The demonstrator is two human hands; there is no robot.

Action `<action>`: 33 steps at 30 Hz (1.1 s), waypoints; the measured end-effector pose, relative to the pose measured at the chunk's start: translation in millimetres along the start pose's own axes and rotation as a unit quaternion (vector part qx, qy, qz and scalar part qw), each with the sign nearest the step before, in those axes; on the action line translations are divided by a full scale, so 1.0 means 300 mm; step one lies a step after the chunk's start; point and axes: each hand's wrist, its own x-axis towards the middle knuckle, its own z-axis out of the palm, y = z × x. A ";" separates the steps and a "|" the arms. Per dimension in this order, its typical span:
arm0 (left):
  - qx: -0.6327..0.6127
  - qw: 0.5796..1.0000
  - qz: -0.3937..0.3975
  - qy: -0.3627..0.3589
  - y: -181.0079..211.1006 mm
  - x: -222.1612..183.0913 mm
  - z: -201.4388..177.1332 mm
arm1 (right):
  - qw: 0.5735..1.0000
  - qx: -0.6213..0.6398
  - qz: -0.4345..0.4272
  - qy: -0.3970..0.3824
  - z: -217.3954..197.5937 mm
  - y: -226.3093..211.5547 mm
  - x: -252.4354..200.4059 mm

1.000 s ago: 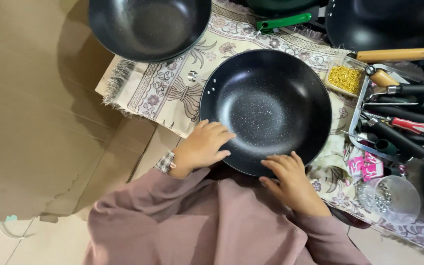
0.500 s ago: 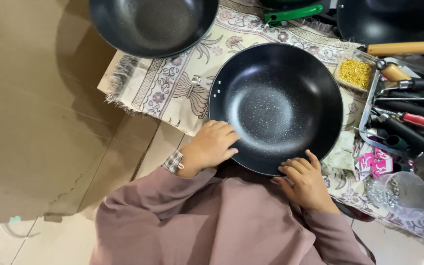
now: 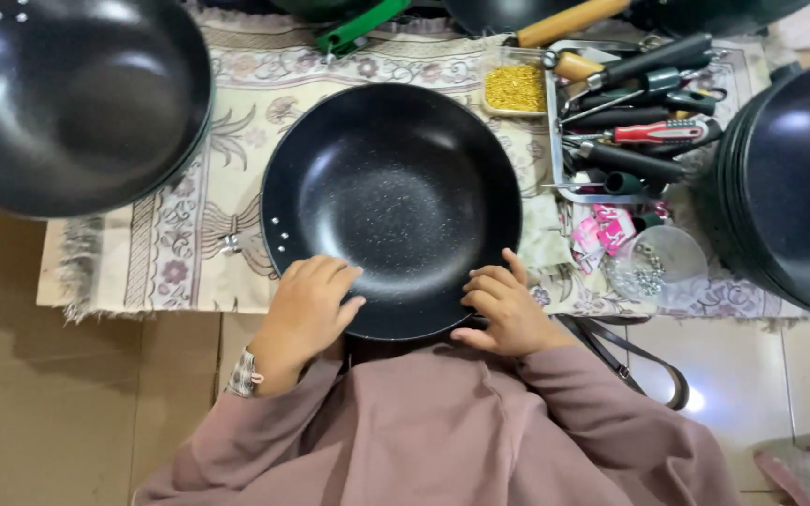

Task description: Attaching a handle to a wok using a screwdriver and screws in an appliance store setting.

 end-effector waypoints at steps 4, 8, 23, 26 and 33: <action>-0.006 1.000 0.019 -0.022 0.089 0.044 0.040 | 1.000 0.018 -0.004 0.007 0.000 0.028 -0.004; -0.079 0.991 0.061 -0.090 0.223 0.077 0.058 | 0.999 0.023 -0.015 0.029 0.003 0.044 0.005; -0.102 0.954 0.043 -0.278 0.317 0.139 0.028 | 0.998 0.025 -0.011 0.064 0.042 0.134 0.070; -0.090 0.957 0.037 -0.272 0.309 0.150 0.020 | 0.997 0.021 -0.023 0.072 0.056 0.157 0.099; -0.113 0.976 0.020 -0.186 0.237 0.170 -0.048 | 0.997 0.019 -0.035 0.062 0.049 0.186 0.113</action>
